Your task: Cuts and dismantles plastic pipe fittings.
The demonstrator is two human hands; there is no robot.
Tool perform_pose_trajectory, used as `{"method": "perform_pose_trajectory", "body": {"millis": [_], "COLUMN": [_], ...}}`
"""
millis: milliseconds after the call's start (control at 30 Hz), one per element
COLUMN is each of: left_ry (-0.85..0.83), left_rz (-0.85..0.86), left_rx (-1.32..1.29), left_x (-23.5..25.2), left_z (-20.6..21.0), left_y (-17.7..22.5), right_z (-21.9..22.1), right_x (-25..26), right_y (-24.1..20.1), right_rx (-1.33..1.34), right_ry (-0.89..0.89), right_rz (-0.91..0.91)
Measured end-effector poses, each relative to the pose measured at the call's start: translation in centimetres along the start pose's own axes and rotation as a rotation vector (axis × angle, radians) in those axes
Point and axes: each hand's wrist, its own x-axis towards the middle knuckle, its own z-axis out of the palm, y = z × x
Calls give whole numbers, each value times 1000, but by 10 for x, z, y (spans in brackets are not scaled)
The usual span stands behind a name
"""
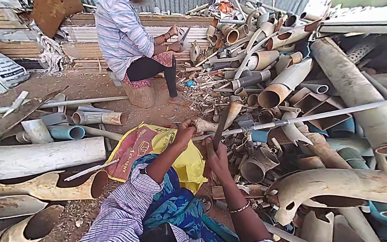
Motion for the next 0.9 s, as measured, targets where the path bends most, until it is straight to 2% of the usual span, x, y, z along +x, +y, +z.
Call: {"method": "perform_pose_trajectory", "body": {"millis": [33,67,100,167,200,233,333,367,400,433,500,533,567,600,700,733,767,833,867,900], "left_ry": [-10,-16,-17,-3,13,12,-13,-37,-54,-61,-32,-11,-13,-25,-71,-76,-75,-43,-22,-15], "left_rz": [16,25,32,53,61,73,190,237,276,292,289,285,286,304,455,497,527,570,583,598], "left_rx": [17,29,34,56,70,78,113,137,149,155,193,208,205,197,282,303,313,317,318,305], "left_x": [0,1,2,2,1,0,-6,-5,-2,0,3,4,5,2,-4,-3,-2,0,1,3], "left_z": [-2,-2,-2,-3,-4,-4,-3,-6,-7,-8,-8,-9,-9,-8,-9,-9,-9,-8,-10,-11], "left_y": [-1,-2,-4,-7,-6,-2,2,-1,-5,-9,-13,-11,-7,-3,-3,-6,-9,-14,-14,-9], "right_z": [3,6,7,6,7,9,12,15,17,16,11,11,12,11,17,18,19,16,17,19], "right_x": [-1,-1,-2,2,4,4,-3,-3,-3,-4,0,3,3,2,-4,-4,-6,-5,-3,-2], "right_y": [1,4,8,12,16,15,10,12,15,18,23,26,25,20,12,14,19,27,31,32], "right_rx": [-24,-64,-129,-241,-244,-232,-165,-148,-158,-184,-199,-169,-146,-133,-84,-80,-81,10,90,150], "right_ry": [74,108,68,-208,-278,-268,-29,44,66,20,-238,-297,-283,-223,56,93,75,-111,-157,-143], "right_rz": [-130,-186,-130,271,369,343,-87,-201,-231,-139,298,404,390,292,-148,-207,-152,252,393,420]}}
